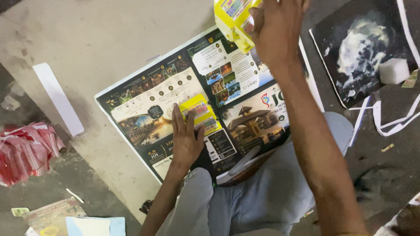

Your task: The person sits on the floor and repeatedly folds yellow printed pamphlets by hand. They align the edges, crease the folds, and stack the finished items into a growing pile on the floor.

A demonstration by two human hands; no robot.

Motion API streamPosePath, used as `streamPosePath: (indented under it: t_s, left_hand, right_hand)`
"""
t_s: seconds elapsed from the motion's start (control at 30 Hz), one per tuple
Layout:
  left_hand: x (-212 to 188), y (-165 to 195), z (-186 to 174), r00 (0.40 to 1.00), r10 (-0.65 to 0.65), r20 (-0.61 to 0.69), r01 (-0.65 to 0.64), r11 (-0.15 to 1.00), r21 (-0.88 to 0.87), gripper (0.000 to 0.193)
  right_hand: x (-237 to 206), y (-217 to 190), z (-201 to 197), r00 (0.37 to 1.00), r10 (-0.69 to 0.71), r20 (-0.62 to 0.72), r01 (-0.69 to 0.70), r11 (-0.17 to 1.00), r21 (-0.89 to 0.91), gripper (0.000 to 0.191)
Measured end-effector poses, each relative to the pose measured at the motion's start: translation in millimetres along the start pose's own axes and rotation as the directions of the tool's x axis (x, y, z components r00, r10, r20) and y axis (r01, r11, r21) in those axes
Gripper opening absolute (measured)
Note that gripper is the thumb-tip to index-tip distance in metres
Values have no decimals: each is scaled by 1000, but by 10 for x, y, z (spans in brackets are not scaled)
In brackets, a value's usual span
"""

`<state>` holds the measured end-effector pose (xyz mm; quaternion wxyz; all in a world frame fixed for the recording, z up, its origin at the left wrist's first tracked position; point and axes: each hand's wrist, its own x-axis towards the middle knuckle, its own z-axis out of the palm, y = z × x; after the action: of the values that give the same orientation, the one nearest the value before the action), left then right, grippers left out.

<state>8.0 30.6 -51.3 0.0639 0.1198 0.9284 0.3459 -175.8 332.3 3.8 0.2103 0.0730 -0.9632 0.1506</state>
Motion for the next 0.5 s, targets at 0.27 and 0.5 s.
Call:
streamPosePath:
  t_s: [0.27, 0.5]
  left_hand:
    - [117, 39, -38, 996, 34, 77, -33, 999, -14, 66]
    - [173, 34, -50, 987, 85, 140, -96, 993, 68, 64]
  right_hand:
    - [-1717, -1442, -169, 797, 31, 603, -232, 938, 257, 37]
    - [-2136, -1405, 120, 843, -131, 522, 99, 991, 90, 24]
